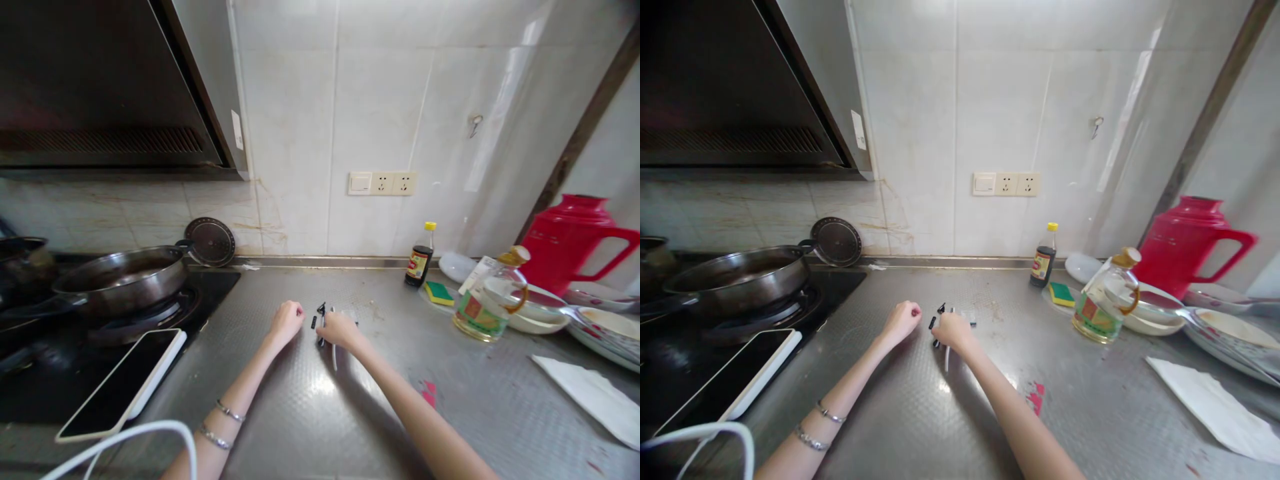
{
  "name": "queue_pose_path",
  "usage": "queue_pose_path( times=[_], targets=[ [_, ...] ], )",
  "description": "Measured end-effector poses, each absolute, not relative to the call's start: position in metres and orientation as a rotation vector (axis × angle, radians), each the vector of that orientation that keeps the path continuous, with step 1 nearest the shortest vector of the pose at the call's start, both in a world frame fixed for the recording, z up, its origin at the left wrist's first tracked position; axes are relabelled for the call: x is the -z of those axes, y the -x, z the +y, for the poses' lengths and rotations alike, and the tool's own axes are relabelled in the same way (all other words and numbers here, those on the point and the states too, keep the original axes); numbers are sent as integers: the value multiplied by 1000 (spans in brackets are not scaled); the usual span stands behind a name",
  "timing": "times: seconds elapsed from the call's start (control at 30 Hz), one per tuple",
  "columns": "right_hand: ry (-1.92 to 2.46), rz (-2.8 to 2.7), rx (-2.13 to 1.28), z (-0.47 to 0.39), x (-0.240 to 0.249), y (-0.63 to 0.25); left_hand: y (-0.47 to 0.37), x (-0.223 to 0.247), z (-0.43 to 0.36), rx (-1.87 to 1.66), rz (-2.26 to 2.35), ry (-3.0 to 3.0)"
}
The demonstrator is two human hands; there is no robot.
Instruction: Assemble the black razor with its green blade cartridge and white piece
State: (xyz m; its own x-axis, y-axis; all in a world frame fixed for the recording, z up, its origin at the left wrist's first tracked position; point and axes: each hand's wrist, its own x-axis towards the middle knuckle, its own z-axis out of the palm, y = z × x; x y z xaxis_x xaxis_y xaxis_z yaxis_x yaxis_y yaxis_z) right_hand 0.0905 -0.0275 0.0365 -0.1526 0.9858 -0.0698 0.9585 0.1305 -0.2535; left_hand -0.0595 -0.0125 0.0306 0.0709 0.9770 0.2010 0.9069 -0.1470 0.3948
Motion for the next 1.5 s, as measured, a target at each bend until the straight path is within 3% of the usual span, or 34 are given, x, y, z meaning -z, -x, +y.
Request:
queue_pose_path(
  times=[0.37, 0.67, 1.0, 1.3, 1.5],
  targets=[
    [1855, -2274, -349, -20, -37, -100, 57, -14, -7, -584, 1875, -2221],
    [1851, -2009, -286, 4, -48, -162, 69, -11, 7, -473, 1456, -2453],
    [1721, -1899, -251, 17, -34, -188, 67, -16, 27, -313, 1338, -2433],
    [1697, -1924, -274, 13, -26, -191, 69, -15, 30, -334, 1299, -2425],
    [1512, -1960, -296, 11, -25, -188, 65, -17, 27, -568, 1243, -2243]
  ],
)
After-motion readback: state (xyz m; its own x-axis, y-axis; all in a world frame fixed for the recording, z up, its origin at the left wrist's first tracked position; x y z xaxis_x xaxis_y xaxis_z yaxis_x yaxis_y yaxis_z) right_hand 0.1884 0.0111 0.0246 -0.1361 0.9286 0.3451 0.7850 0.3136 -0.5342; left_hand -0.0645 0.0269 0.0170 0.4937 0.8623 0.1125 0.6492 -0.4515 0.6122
